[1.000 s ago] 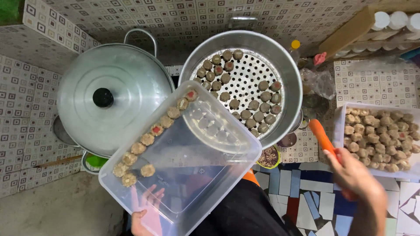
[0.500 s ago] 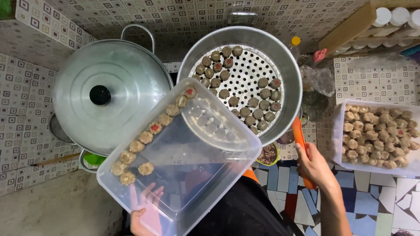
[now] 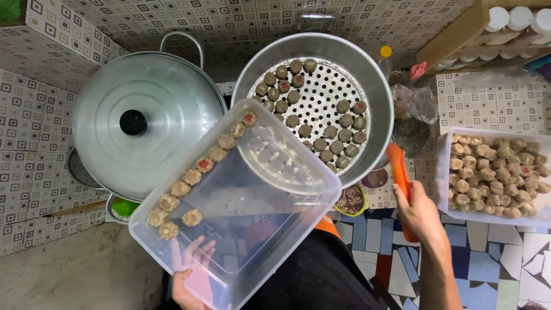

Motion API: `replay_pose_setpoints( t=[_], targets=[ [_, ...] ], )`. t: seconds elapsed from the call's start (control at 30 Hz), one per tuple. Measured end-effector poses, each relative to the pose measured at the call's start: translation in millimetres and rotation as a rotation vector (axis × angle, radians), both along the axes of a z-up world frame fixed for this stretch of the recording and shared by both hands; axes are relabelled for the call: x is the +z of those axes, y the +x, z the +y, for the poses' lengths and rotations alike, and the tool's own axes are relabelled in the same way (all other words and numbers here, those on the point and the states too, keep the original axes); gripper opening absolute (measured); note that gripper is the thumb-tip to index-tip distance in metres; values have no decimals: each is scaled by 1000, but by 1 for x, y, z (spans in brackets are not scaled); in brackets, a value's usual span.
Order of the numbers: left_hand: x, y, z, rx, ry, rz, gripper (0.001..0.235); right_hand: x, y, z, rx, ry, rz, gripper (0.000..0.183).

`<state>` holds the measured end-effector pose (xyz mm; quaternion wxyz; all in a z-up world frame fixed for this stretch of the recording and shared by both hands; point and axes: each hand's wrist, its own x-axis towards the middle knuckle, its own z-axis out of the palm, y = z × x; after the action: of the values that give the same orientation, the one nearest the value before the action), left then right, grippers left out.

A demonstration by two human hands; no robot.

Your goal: Using tongs to transfer dumplings from a plastic container into a large steamer pot for cooking.

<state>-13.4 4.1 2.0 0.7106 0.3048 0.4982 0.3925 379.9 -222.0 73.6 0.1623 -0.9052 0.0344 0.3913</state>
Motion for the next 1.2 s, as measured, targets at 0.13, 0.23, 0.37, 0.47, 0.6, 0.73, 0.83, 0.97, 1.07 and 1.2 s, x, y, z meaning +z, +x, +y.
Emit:
replay_pose_setpoints(
  t=[0.13,0.23,0.37,0.47,0.6,0.73,0.83,0.97,1.07,1.2],
  targets=[
    [1,1,-1,-1,-6,26,98,9,2,-2,-37,-37,-54,48],
    [5,3,-1,-24,25,0,97,-3,4,-16,12,-54,-129,56],
    [5,3,-1,-20,8,21,96,34,5,11,-78,-28,-121,51],
    [2,1,0,-22,28,-16,98,36,16,19,55,-47,-223,48],
    [13,7,1,-39,24,22,98,26,43,50,432,-29,-450,58],
    [23,12,2,-30,-28,94,93,58,59,124,713,-282,-339,67],
    [33,19,2,-12,-57,100,96,-37,104,136,731,-484,-329,54],
    [33,18,3,25,-117,84,94,-71,113,153,724,-451,-356,56],
    [22,16,3,43,-115,38,88,-62,107,159,569,-418,-345,103],
    [-13,0,-2,16,-74,-34,69,-64,106,150,719,-497,-328,38]
  ],
)
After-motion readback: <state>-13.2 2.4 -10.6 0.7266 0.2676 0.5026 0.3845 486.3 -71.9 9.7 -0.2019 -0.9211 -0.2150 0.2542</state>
